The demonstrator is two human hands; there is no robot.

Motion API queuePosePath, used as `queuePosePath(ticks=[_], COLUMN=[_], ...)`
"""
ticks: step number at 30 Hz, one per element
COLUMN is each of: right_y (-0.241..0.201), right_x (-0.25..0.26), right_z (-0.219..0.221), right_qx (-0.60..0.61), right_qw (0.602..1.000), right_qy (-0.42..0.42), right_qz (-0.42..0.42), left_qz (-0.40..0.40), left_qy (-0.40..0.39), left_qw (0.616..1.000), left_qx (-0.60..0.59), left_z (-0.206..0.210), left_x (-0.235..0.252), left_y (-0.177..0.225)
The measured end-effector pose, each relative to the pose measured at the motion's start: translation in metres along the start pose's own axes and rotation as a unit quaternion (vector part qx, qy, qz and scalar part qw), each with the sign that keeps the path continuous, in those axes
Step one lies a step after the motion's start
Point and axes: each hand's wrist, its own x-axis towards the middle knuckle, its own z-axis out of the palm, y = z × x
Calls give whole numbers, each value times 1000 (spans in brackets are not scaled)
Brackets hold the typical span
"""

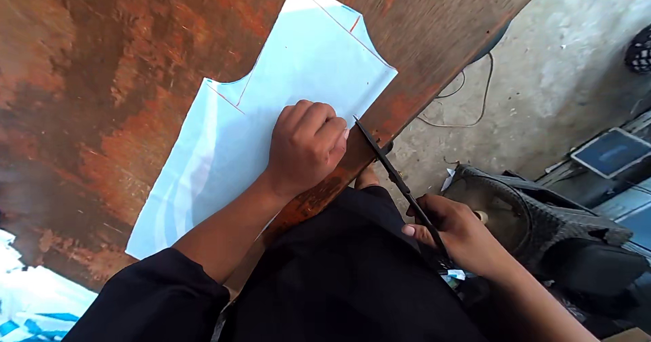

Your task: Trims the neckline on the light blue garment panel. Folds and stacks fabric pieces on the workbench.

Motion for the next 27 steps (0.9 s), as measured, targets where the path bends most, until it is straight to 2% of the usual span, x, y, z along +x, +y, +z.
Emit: queuePosePath(ticks=[5, 9, 14, 27], right_y=[-8, -13, -19, -29], right_x=[3, 6, 5, 0], right_z=[0, 1, 2, 4], right_qx=[-98, -161, -226, -278], right_qw=[994, 983, 966, 950], right_qy=[47, 81, 110, 128], right_qz=[-19, -36, -56, -60], left_qz=[97, 133, 135, 135], left_qy=[-59, -79, -79, -84], left_qw=[993, 988, 987, 987], left_qx=[9, 19, 25, 33], left_z=[-5, -4, -3, -3], left_x=[-1, -5, -7, -8], left_y=[-22, -33, -35, -35])
